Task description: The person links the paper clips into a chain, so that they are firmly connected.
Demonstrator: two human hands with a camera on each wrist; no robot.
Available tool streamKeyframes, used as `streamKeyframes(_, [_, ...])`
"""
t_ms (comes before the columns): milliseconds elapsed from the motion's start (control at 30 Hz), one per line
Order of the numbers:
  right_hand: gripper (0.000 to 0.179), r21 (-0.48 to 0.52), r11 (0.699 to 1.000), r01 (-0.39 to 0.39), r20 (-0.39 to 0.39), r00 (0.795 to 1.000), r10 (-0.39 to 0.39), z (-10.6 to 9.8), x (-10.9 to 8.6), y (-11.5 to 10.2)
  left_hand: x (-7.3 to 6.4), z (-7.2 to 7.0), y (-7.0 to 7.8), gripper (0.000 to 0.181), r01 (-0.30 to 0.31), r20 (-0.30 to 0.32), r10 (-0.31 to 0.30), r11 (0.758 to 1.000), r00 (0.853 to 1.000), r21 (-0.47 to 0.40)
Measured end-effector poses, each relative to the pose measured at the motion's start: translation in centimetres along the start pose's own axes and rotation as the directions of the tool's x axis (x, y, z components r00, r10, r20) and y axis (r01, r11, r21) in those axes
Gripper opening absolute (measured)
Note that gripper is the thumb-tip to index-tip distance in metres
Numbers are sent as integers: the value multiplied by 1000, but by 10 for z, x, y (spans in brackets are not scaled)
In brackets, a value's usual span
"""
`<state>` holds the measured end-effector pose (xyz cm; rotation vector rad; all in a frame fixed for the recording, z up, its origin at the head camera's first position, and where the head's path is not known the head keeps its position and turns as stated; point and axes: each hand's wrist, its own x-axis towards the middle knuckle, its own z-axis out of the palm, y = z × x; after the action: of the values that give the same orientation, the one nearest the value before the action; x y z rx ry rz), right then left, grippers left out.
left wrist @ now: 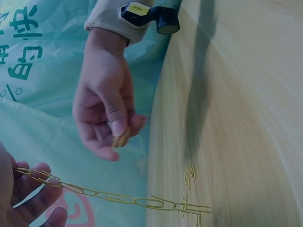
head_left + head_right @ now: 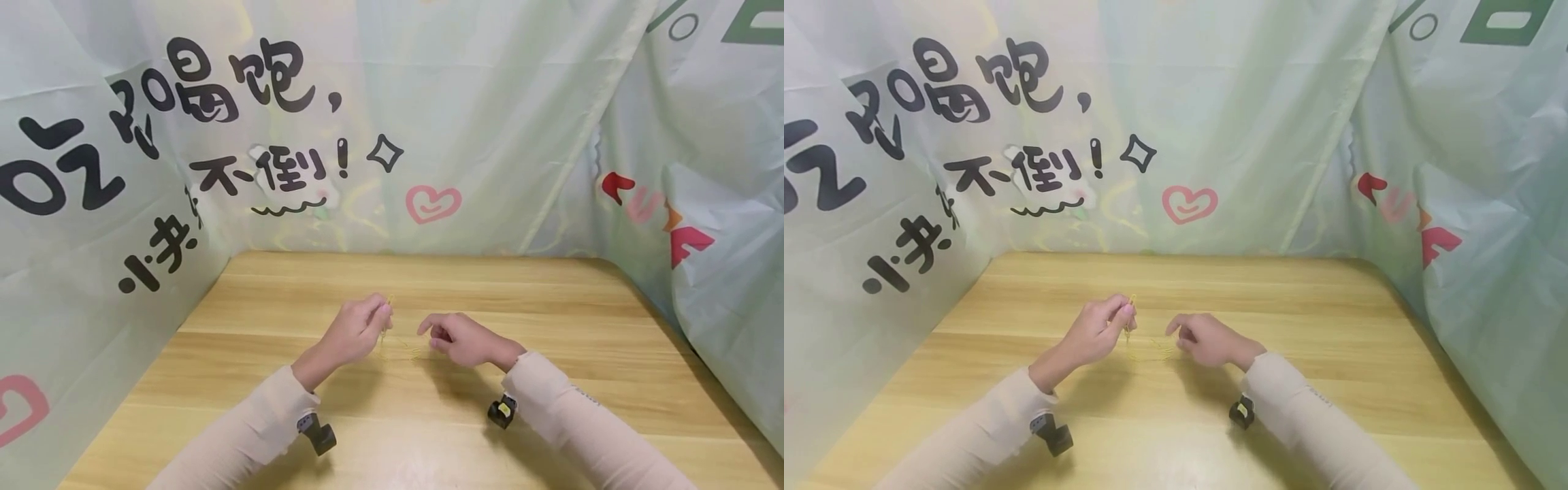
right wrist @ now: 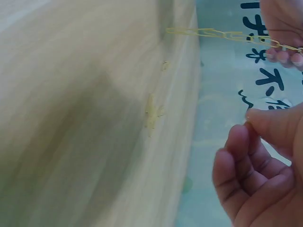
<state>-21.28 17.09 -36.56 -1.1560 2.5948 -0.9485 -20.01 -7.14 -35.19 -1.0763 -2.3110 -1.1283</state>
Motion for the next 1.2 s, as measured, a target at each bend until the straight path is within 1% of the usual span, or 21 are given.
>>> streamKeyframes(67, [19, 13, 1000, 5, -25, 1000, -5, -4, 1, -2, 1, 0, 0, 21, -10, 2, 10, 1000, 1000, -5])
streamKeyframes(233, [20, 61, 998, 18, -58, 998, -15, -12, 4, -9, 3, 1, -2, 20, -31, -1, 31, 999, 1000, -23])
streamKeyframes(467, [23, 128, 992, 15, -92, 996, -3, -18, 6, -15, 3, 3, -3, 17, -12, 2, 12, 999, 1000, -33])
streamKeyframes(567, [25, 162, 987, 8, -106, 994, 9, -20, 5, -17, 3, 4, -2, 17, -4, 7, 4, 999, 1000, -36])
streamKeyframes(667, [25, 174, 985, 4, -121, 992, 17, -20, 5, -19, 4, 4, -2, 19, 3, 14, -2, 999, 1000, -45])
streamKeyframes(733, [24, 187, 982, 6, -130, 991, 19, -20, 5, -20, 3, 4, -2, 20, 8, 18, -7, 999, 1000, -48])
streamKeyframes(833, [16, 220, 976, 7, -149, 989, 26, -19, 6, -21, 2, 5, -1, 20, 14, 26, -12, 999, 1000, -50])
streamKeyframes(900, [13, 244, 970, 16, -168, 985, 26, -18, 6, -23, 1, 5, -1, 20, 16, 27, -14, 999, 1000, -52])
streamKeyframes(1033, [14, 267, 963, 36, -221, 975, 25, -18, 7, -24, 0, 5, -1, 20, 18, 28, -16, 999, 999, -43])
streamKeyframes(1133, [14, 263, 964, 49, -263, 965, 22, -20, 8, -27, 2, 6, -2, 20, 13, 29, -12, 1000, 1000, -28])
streamKeyframes(1200, [10, 245, 967, 62, -288, 958, 12, -22, 8, -29, 4, 6, -2, 20, 11, 31, -10, 1000, 999, -23])
